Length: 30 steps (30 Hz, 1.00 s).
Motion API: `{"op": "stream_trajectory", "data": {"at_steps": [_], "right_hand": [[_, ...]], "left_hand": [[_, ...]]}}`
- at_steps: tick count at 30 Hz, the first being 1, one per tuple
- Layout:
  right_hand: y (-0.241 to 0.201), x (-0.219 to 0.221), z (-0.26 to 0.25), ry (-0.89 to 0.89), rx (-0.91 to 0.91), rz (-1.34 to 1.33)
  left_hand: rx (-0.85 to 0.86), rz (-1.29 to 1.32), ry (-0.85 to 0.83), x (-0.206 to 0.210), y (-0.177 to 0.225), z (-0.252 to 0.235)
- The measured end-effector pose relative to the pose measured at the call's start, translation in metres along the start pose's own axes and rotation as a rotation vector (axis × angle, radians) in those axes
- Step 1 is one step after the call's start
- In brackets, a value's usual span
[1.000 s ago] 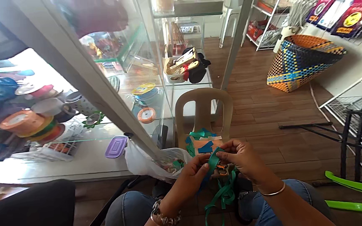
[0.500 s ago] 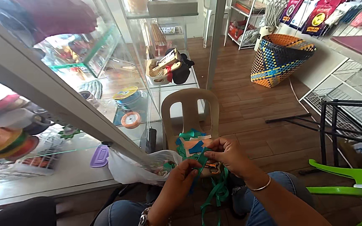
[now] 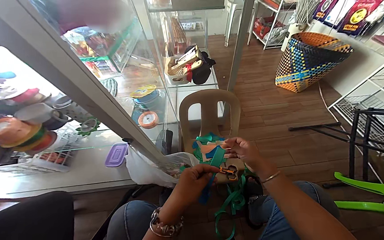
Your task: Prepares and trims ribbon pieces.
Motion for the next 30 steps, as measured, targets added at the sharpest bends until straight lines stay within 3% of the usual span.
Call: {"op": "stream_trajectory", "data": {"at_steps": [4,6,8,15,18,21,23,27,30], "right_hand": [[0.082,0.017,-0.028,-0.166,0.24,0.897],[0.118,0.028,-0.028,-0.229,0.331,1.11],[0.133,0.033,-0.029,-0.238,0.341,1.17],[0.123,0.037,-0.024,-0.267,0.447,1.321],[0.12,0.042,-0.017,-0.278,0.579,1.375],[0.114,0.032,-0.013,-0.383,0.613,1.279],[0.1,0.024,-0.006,-0.405,0.554,1.023],[0.031,0.028,0.056,-0.439,0.342,0.283],[0.011,0.028,0.107,-0.436,0.109,0.071]], "left_hand": [[0.032,0.044,0.046,-0.008,0.007,0.004],[0.044,0.077,0.06,-0.013,0.01,0.006],[0.055,0.101,0.072,-0.02,0.012,0.01],[0.104,0.145,0.081,-0.038,0.013,0.023],[0.11,0.138,0.047,-0.042,0.012,0.025],[0.104,0.102,-0.011,-0.042,0.014,0.027],[0.107,0.065,-0.052,-0.042,0.015,0.028],[0.11,-0.032,-0.127,-0.04,0.018,0.031],[0.128,-0.072,-0.183,-0.035,0.02,0.032]]}}
Point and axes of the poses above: each hand's wrist, its own z-axis away from the middle knuckle, its own x-axis out of the palm, y = z × x, the point moved 5 cm from there along -z, towards the middle knuckle, and after that the axes turned 5 degrees about -y, right-handed, at the moved point
